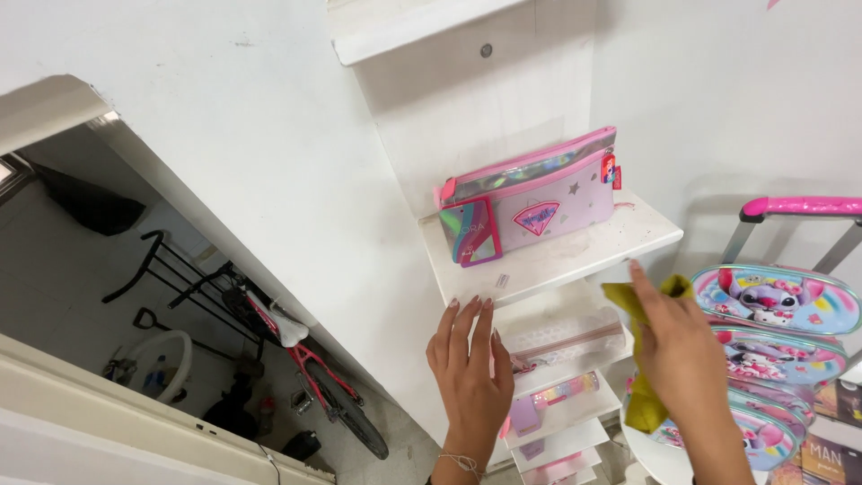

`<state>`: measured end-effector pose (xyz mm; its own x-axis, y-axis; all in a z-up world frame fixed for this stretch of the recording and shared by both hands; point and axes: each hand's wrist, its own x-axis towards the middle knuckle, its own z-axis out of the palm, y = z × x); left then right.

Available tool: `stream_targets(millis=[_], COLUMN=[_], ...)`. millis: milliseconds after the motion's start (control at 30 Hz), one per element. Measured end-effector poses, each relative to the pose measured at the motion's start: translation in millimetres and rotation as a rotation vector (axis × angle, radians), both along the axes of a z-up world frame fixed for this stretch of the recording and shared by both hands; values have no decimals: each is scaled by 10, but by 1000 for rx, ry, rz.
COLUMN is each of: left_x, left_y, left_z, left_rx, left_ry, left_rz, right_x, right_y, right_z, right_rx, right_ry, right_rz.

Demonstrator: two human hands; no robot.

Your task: The person inspects a pencil case, wipes a display shelf with a yellow cloth, and then throws away some plastic packaging in a trash bin.

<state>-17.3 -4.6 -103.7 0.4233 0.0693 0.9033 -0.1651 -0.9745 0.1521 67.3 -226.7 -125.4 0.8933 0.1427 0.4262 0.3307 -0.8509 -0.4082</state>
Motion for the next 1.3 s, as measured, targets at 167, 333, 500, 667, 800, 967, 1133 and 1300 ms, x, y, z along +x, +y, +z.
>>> stream_targets(millis=[167, 333, 500, 667, 800, 967, 1133, 1300], left_x=[-248, -547, -1081, -2411, -3580, -4525, -5048, -5307], left_y=[-219, -415, -366, -30, 166, 393, 496, 475], left_z=[-694, -1752, -2997, -4024, -4044, -3813, -3808, -3911], left_rx=[-133, -124, -82, -80, -54, 21, 34, -83], left_ry=[6, 69, -13, 216, 277, 370, 313, 295], left_rz=[-136, -205, -217, -272, -221, -309, -342, -468], right_x=[-168, -511, -996, -2464, -3689, -4901, -5709, -6142], right_y=[-268, -234, 22, 493, 821, 1094, 1215, 1152], right_z=[-1003, -1994, -3113, -3958, -4022, -3884, -3702, -3676], right_rx=[46, 92, 90, 107, 72, 10, 163, 128], right_ry=[-273, -441, -519, -531, -394, -265, -322, -457], right_rz=[-121, -2, 63, 225, 383, 423, 412, 303])
